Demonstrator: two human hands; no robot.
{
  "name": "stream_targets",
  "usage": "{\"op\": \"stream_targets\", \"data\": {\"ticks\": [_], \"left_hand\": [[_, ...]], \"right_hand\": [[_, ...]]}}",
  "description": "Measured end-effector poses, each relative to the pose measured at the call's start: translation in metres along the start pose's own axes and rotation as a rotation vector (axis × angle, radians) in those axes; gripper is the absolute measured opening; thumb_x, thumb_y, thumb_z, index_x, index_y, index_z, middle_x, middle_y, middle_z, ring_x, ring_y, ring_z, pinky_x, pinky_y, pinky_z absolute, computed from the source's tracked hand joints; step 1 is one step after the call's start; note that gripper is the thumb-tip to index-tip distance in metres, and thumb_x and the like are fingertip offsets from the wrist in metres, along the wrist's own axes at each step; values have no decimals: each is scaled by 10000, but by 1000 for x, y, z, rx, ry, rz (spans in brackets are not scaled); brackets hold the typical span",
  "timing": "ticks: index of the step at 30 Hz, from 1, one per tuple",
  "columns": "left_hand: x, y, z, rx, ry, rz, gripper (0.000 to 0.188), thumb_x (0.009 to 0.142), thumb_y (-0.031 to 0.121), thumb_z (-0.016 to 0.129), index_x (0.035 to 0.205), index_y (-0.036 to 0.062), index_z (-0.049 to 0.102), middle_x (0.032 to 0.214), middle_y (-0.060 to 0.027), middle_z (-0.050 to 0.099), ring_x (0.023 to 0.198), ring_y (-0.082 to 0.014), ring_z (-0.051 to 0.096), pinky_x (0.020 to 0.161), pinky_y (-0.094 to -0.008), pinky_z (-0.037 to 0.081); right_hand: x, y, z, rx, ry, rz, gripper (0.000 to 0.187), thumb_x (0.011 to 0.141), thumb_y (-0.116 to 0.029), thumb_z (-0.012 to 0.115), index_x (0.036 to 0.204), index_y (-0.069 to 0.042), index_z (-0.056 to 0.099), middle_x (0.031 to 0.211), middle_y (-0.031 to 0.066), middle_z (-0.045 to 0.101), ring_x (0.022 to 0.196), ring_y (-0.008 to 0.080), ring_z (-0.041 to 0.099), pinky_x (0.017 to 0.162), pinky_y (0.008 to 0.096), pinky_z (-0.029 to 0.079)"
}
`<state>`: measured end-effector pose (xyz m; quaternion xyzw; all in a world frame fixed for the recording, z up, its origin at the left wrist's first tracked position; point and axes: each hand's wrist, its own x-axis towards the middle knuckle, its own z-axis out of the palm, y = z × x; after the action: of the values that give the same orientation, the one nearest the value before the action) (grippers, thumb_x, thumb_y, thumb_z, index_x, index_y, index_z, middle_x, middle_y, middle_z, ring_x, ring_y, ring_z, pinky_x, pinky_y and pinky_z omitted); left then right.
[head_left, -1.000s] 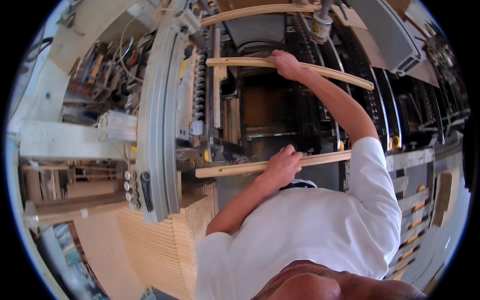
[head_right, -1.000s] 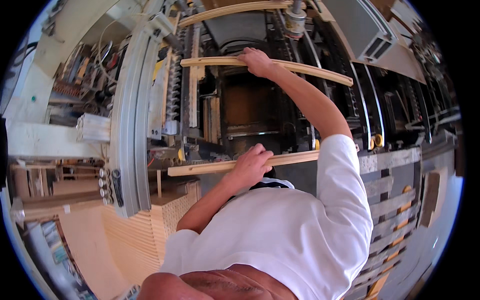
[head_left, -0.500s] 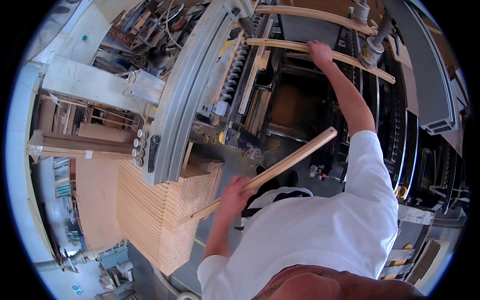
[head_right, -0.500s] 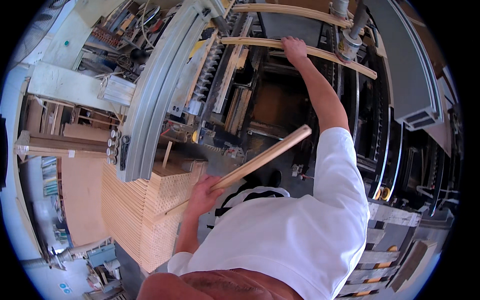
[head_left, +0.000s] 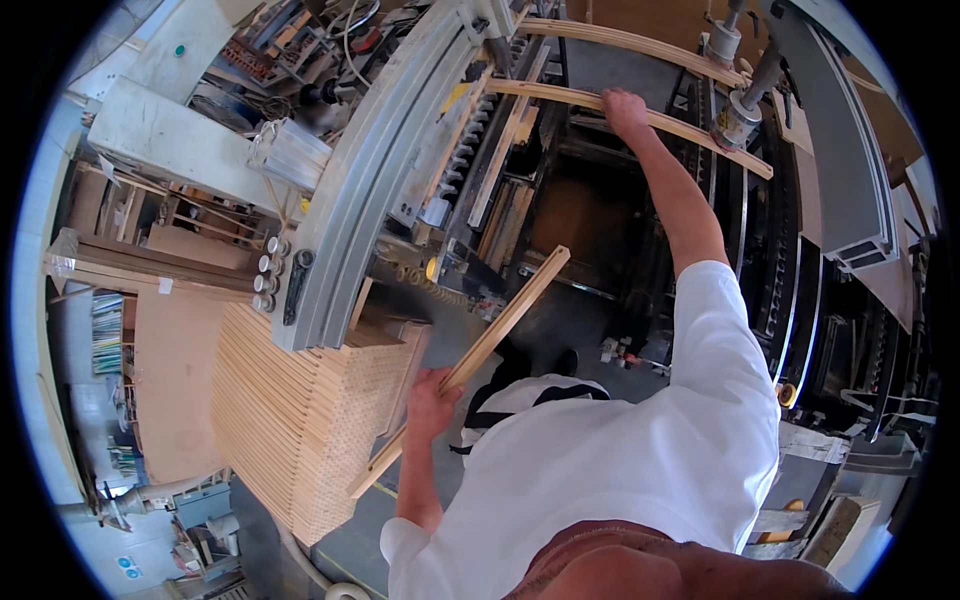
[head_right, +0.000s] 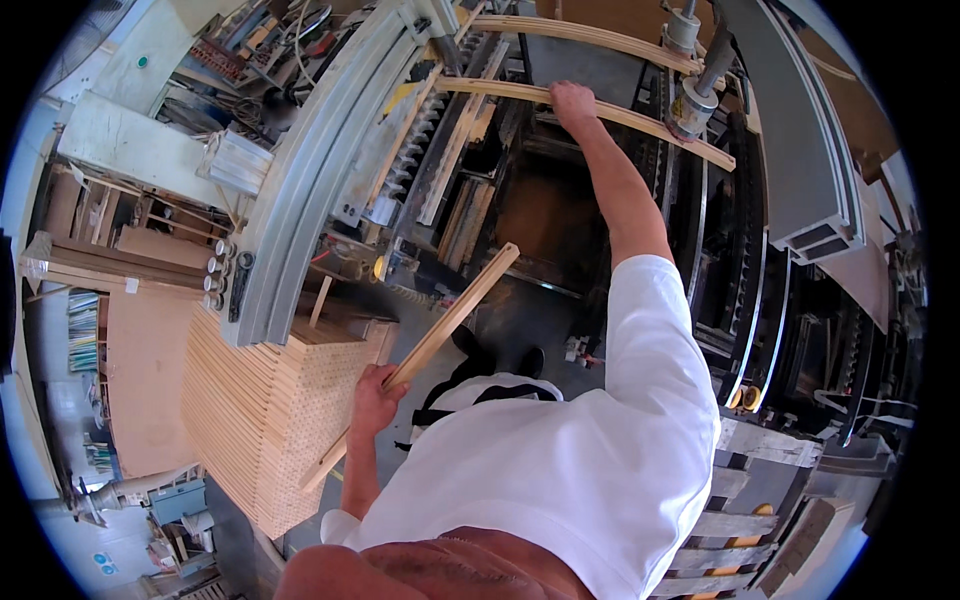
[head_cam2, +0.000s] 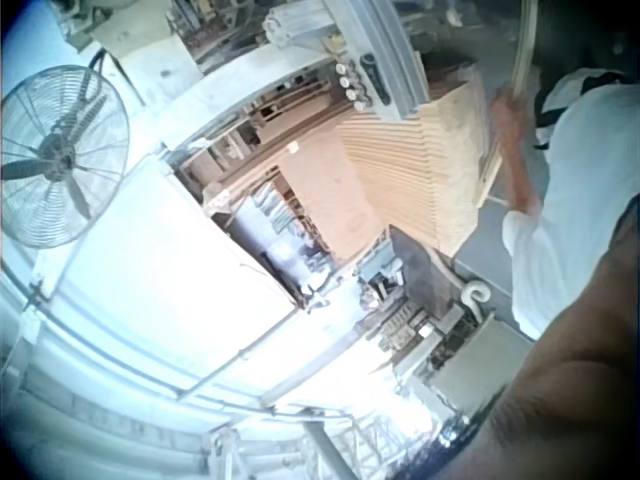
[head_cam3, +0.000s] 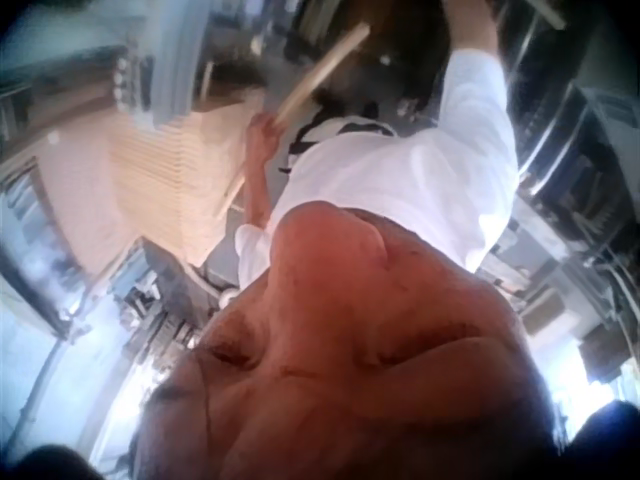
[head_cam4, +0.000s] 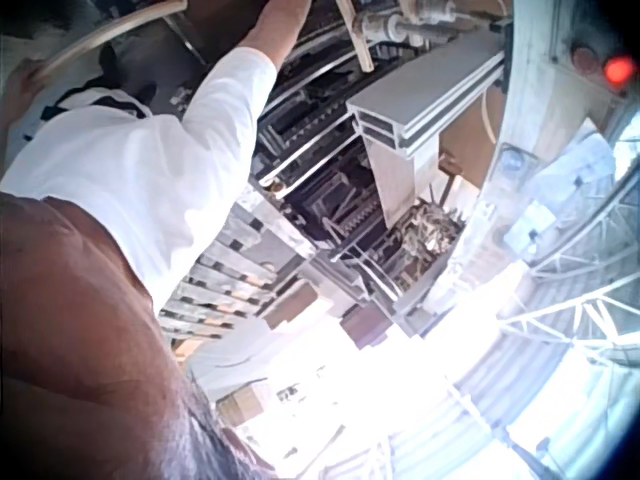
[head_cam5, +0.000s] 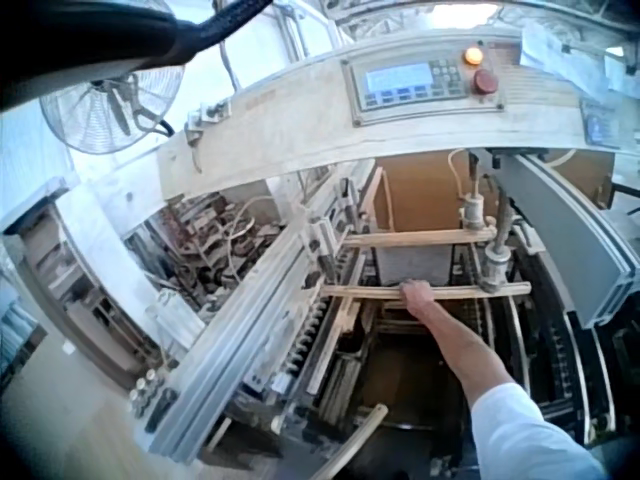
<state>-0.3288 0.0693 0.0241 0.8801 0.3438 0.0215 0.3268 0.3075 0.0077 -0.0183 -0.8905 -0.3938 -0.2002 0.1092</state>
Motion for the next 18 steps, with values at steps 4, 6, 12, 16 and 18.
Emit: {"op": "stream_targets", "data": {"ticks": [4,6,12,16,18], "left_hand": [[-9,-17,15,-56,-15,12,357,756,99,757,1087,2,668,944,-171,610,897,-338,609,795,-396,493],[-11,-13,15,8,-25,-1,365,750,100,764,1089,7,670,944,-168,611,899,-334,608,798,-395,491],[-45,-24,4,-61,34,-37,388,725,94,788,1084,1,673,920,-157,614,874,-303,612,780,-367,489],[-92,-64,-30,-182,58,-190,372,745,71,788,1091,-2,673,916,-86,627,834,-197,608,744,-325,485],[-130,-87,-61,-329,72,-367,388,764,98,789,1116,0,661,940,-61,644,865,-176,615,773,-310,494]], "right_hand": [[0,-6,-8,-9,-36,27,130,865,-111,539,932,-93,648,971,114,673,942,316,660,790,443,520],[-1,-2,-10,-12,-37,49,133,871,-111,537,947,-98,645,1000,112,672,966,311,656,810,453,509],[4,-21,-29,-62,-115,145,235,861,-220,606,1059,-95,632,1103,137,651,1057,312,623,867,464,493],[4,-51,-46,189,111,87,412,847,-304,657,1203,-100,610,1167,159,632,1095,333,601,915,455,483],[-12,-80,-54,454,213,30,428,882,-319,652,1237,-83,612,1221,166,624,1113,344,598,944,441,476]]}}
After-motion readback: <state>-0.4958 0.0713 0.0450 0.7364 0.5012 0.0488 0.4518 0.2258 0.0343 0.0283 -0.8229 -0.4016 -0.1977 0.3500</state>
